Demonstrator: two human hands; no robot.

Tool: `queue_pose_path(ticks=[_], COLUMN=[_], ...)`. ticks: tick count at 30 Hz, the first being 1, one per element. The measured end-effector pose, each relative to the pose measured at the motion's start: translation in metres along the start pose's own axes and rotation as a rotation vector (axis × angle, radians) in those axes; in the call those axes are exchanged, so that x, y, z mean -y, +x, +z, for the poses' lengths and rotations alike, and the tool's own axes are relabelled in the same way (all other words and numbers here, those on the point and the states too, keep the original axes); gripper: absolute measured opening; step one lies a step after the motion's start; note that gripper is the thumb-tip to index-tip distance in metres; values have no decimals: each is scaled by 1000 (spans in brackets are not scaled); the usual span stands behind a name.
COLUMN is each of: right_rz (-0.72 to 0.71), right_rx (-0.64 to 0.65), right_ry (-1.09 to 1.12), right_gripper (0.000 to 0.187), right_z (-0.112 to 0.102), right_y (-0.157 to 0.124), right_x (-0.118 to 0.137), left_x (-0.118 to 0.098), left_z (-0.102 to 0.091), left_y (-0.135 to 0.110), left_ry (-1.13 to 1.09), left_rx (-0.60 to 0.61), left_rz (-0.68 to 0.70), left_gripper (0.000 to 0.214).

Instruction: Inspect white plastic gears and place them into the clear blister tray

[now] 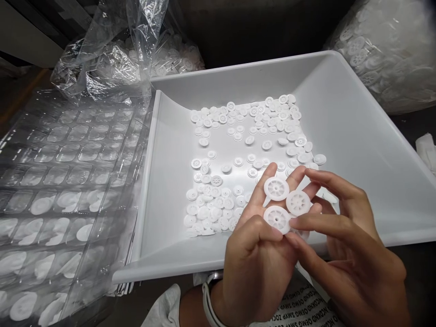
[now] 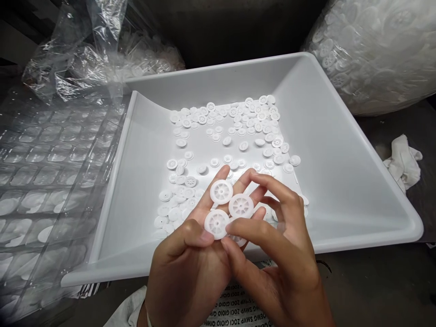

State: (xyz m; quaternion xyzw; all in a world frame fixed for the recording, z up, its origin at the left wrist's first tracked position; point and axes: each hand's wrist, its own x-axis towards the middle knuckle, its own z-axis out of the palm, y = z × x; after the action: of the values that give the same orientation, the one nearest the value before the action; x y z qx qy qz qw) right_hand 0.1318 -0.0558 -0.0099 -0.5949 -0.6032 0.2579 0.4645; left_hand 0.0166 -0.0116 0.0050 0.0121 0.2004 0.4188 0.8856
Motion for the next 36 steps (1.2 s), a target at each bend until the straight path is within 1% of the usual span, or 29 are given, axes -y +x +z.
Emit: queue_pose_path(ticks=[6,14,17,20,24,28,30,36], right_rz=[-5,-7,-6,-2,6,-13,-15,17], right_rx=[-2,-9,-2,-20,-25,-30,-42,-79], right_ry=[-10,-21,-23,-25,-43,-30,-15,30], right_gripper=[16,15,15,15,17,22,21,19], right_z=[0,0,0,1,2,0,0,4], right_y=[1,2,3,2,2,3,3,3], right_x=[4,5,3,2,1,1,1,3], left_x=[0,0,0,0,2,2,2,1], left_z=[-1,-1,-1,0,2,2,2,2], left_y=[0,0,0,1,3,7,8,5], left_ry=[13,20,27,7,-24,-39,-48,-56], left_rx=[39,36,30,17,-44,-137,-173,-210], left_rz=[24,33,32,29,26,65,86,110], left_gripper=[83,82,78,69,57,51,49,43])
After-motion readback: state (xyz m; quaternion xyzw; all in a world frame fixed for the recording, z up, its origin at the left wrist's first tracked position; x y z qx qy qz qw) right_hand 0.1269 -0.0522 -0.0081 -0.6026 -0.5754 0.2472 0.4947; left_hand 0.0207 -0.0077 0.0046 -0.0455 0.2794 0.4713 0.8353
